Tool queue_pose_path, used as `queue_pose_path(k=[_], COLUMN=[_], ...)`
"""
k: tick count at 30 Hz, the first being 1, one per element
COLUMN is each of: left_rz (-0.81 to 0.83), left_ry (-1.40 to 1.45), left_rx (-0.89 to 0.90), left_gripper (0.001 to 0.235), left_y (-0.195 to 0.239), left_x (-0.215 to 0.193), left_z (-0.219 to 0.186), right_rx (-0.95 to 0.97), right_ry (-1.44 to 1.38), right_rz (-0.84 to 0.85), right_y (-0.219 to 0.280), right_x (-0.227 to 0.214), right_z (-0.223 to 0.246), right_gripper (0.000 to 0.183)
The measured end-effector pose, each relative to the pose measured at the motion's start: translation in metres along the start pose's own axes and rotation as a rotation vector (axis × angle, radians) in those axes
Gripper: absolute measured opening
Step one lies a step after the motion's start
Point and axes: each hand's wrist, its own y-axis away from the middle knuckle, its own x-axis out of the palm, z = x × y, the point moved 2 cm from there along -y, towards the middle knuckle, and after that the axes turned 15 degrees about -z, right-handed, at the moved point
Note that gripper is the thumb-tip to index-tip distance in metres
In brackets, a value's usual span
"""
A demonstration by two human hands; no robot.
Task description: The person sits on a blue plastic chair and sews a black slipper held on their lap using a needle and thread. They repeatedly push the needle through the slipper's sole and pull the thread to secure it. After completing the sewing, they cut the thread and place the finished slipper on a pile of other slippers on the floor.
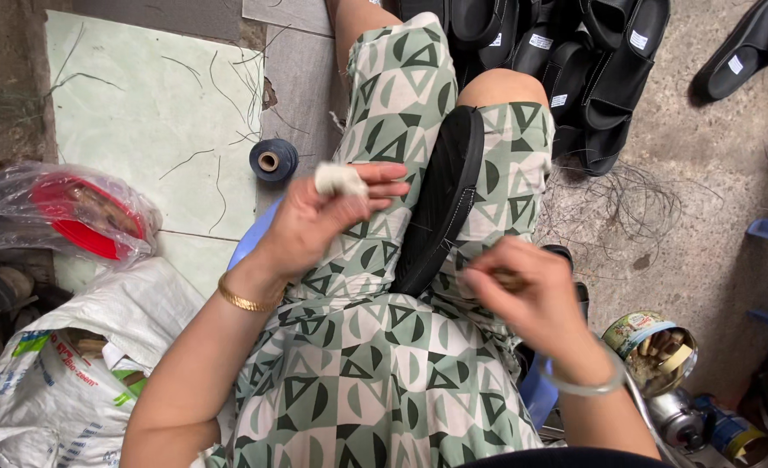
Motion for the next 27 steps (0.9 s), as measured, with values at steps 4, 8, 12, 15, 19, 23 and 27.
queue_pose_path(k=[4, 8, 12, 15, 19, 23, 27], left_rz=[-0.06, -0.409, -0.582, -0.542, -0.486, -0.094, 0.437], left_ry=[0.427, 0.307, 0.296, 0.197, -0.952, -1.414, -1.333], left_rx=[-0.131, -0.146, -0.04, -0.183, 0.033, 0.391, 0.546], left_gripper=[0.021, 0.021, 0.026, 0.023, 0.011, 0.057, 0.127], left_y=[-0.06, -0.136, -0.18, -0.162, -0.11, -0.058, -0.014], left_x=[-0.03, -0.047, -0.081, -0.097, -0.156, -0.05, 0.014], left_z=[0.008, 0.009, 0.044, 0.042, 0.02, -0.011, 0.02], right_rx=[0.055, 0.313, 0.163, 0.232, 0.114, -0.337, -0.305], right_ry=[-0.635, -0.977, -0.722, -0.743, -0.148, 0.548, 0.871], right_rz=[-0.176, -0.09, -0.068, -0.239, -0.233, 0.014, 0.292], right_y=[0.002, -0.002, 0.01, 0.006, 0.007, 0.007, -0.003], right_x=[-0.032, -0.011, -0.007, -0.033, -0.071, -0.053, -0.031], right_z=[-0.027, -0.001, -0.015, -0.029, -0.018, 0.006, 0.022], right_gripper=[0.022, 0.027, 0.029, 0.024, 0.025, 0.046, 0.052])
